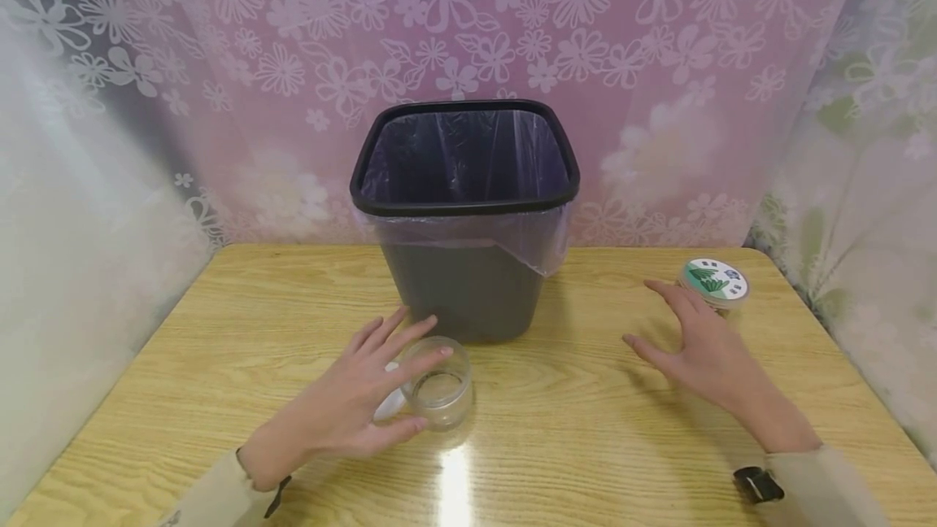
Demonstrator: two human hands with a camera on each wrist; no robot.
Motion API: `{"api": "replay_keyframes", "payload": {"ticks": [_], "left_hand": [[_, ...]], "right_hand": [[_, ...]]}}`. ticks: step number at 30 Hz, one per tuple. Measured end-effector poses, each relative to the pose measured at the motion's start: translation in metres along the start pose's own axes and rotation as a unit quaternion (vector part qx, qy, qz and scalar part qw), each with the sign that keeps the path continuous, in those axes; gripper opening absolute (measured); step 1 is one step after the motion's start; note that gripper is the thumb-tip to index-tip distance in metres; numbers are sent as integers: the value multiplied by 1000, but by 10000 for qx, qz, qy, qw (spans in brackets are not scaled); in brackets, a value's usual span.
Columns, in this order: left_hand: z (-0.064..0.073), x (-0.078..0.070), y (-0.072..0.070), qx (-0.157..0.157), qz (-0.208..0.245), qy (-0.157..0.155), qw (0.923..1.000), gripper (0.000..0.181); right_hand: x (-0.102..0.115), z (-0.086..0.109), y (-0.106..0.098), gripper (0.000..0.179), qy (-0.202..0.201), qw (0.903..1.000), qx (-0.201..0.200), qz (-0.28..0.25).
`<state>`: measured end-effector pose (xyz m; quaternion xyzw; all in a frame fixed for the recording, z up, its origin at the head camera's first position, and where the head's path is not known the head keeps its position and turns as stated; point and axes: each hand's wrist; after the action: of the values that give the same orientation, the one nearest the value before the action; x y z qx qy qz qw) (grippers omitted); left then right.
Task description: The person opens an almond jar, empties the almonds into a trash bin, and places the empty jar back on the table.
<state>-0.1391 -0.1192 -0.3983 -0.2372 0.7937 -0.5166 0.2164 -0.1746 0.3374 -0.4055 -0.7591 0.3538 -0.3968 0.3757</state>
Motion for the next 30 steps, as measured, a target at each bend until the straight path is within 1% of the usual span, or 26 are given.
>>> {"api": "replay_keyframes", "payload": {"ticks": [2,5,11,15,19,23,27,30], "left_hand": [[-1,-1,1,-14,-15,58,10000,72],[-3,-2,2,-57,22,134,9999,68],[-6,-3,3,-154,13,316,9994,67],[-8,-4,4,-211,-34,474,9986,66],[-10,-6,5,-226,-26,515,9984,65],[-13,-8,6,-143,19,531,9985,67],[-17,-11,6,37,155,488,9987,72],[-19,-13,6,112,202,443,9988,74]], "right_hand": [[-2,-1,-2,80,45,9999,-71,-75],[-5,-1,-5,77,49,9997,-226,-51],[-11,1,-14,82,287,9992,-272,-46],[-18,0,-17,80,187,9983,-556,36],[-26,0,-21,78,176,9971,-703,212],[-34,0,-22,77,295,9965,-756,219],[-40,-1,-24,75,534,9956,-773,33],[-44,-3,-24,76,679,9948,-757,-52]]}}
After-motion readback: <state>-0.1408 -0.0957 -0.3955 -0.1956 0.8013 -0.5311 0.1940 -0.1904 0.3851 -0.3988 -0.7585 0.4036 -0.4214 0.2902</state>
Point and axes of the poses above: each hand's wrist, its own z-axis away from the middle knuckle, its own y-axis out of the palm, x = y × z, and after that the axes turned 2 degrees about -y, right-handed
